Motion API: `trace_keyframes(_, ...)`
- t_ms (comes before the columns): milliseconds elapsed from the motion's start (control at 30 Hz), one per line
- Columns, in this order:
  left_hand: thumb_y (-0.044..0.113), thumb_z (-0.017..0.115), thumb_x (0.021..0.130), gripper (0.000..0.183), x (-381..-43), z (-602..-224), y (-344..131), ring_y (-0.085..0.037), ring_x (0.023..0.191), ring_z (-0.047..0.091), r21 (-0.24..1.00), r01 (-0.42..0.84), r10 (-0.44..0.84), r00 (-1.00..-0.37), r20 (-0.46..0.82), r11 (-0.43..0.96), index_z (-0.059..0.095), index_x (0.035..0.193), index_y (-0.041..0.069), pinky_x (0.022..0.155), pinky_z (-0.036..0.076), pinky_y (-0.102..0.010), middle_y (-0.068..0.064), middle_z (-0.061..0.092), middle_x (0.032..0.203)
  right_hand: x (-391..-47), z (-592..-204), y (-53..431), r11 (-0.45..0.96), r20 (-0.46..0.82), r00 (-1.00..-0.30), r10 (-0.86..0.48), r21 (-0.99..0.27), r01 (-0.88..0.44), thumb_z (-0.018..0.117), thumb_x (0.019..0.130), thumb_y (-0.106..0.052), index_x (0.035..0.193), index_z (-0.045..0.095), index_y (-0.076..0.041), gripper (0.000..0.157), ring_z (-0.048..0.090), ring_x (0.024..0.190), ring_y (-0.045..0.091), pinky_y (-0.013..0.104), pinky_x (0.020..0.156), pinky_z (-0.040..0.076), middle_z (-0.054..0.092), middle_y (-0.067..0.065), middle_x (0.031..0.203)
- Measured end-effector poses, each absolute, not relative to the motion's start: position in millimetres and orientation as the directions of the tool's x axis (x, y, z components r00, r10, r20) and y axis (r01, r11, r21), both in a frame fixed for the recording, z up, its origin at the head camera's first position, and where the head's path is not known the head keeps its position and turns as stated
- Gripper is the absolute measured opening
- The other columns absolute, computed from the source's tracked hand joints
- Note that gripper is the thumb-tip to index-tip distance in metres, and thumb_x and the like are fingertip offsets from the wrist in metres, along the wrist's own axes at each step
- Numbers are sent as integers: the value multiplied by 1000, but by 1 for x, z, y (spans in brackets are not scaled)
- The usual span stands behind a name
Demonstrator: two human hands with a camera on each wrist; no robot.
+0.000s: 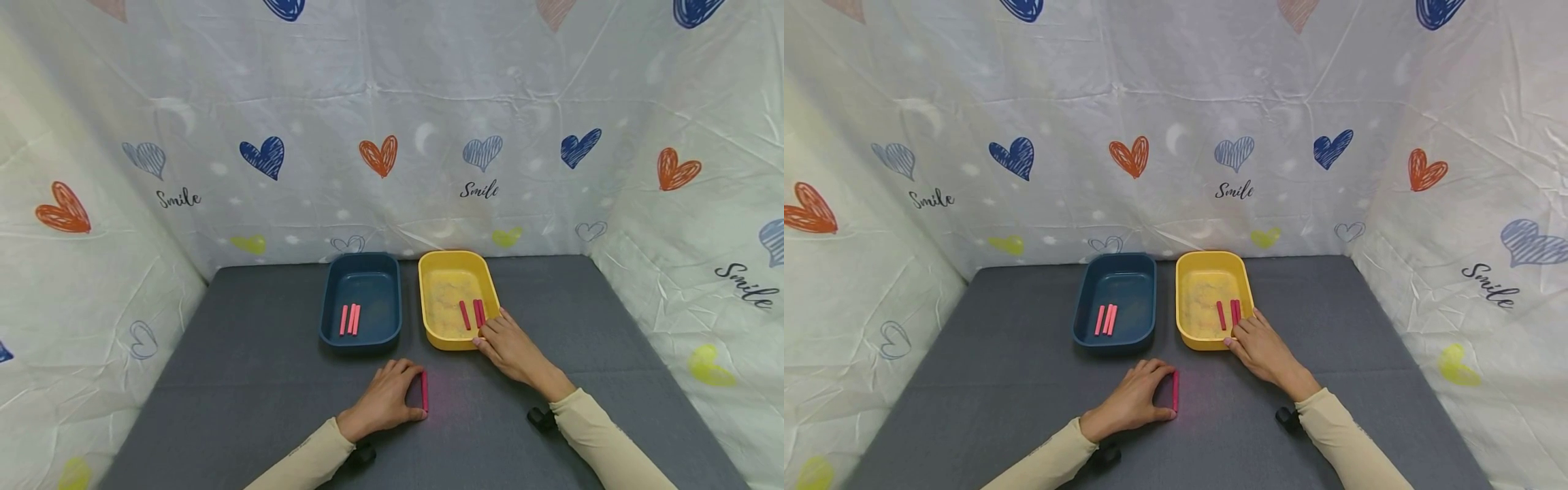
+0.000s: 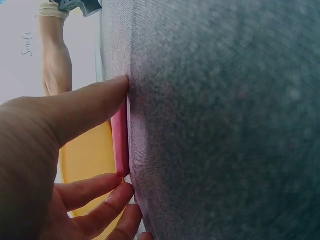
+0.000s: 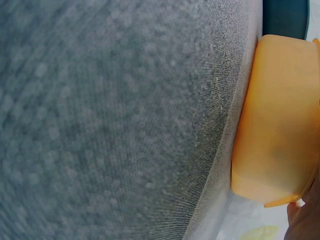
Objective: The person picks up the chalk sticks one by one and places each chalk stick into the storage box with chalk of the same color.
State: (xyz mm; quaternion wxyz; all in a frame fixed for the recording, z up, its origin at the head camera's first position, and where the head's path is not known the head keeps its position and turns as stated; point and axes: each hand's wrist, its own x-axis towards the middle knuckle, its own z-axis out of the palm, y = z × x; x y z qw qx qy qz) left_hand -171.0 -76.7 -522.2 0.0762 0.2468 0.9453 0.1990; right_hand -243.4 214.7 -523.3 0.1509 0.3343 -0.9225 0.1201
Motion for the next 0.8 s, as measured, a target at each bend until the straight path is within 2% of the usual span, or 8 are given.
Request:
trace_keyframes(467,43,84,73,74,-169,-509,-81,-19,114,48,481,387,461,-887,-39,786,55,135,13,100,44,-45,-2,56,129,-244,-526,215,736,384,-716,-583,-122,-665,54,101,-31,89,60,-16,21,60,98,22,56,116,30,61,-1,89)
trace_keyframes(800,38,84,75,74,-169,-492,-86,-20,116,47,531,378,437,-899,17,758,52,137,13,101,45,-46,-4,54,131,-244,-524,214,742,352,-740,-573,-160,-651,52,102,-32,89,60,-17,21,59,99,21,54,119,25,61,-1,91)
